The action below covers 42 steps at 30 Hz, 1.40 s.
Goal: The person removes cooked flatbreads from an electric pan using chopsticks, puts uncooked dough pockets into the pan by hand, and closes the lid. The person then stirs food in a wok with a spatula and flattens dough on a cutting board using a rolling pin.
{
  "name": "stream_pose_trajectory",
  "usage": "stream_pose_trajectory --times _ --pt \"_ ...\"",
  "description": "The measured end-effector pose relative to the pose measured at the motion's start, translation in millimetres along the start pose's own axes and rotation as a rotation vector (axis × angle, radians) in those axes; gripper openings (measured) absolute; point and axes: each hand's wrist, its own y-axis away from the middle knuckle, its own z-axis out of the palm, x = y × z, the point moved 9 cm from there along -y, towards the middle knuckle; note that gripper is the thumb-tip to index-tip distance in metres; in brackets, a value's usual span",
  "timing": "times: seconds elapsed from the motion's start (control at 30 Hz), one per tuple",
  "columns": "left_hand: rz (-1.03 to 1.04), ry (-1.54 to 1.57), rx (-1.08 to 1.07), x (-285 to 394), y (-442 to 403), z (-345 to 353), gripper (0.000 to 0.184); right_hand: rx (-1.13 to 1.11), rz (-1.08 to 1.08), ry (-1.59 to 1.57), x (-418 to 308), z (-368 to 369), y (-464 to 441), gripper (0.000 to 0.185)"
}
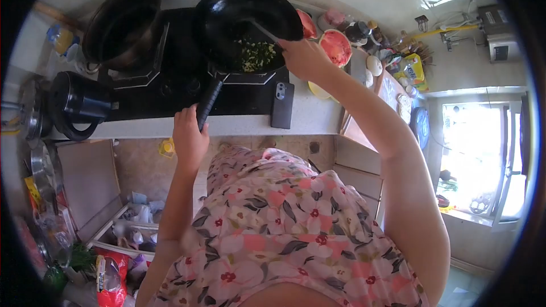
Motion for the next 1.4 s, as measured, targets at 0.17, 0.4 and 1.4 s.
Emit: stream_pose_trajectory --times 0.17,0.4,1.4 --pt "-0.006 0.012 0.002 -3 0 3 0.050 -0.088 -0.104 -0.030 2 -58 49 0.035" --pt "-0.004 -0.005 -0.010 -3 -1 4 0.049 0.146 0.003 -0.068 18 -17 -5 0.030" --pt "-0.027 0.001 -0.061 -4 -1 8 0.053 0.104 0.032 0.092 6 -1 -8 0.025"
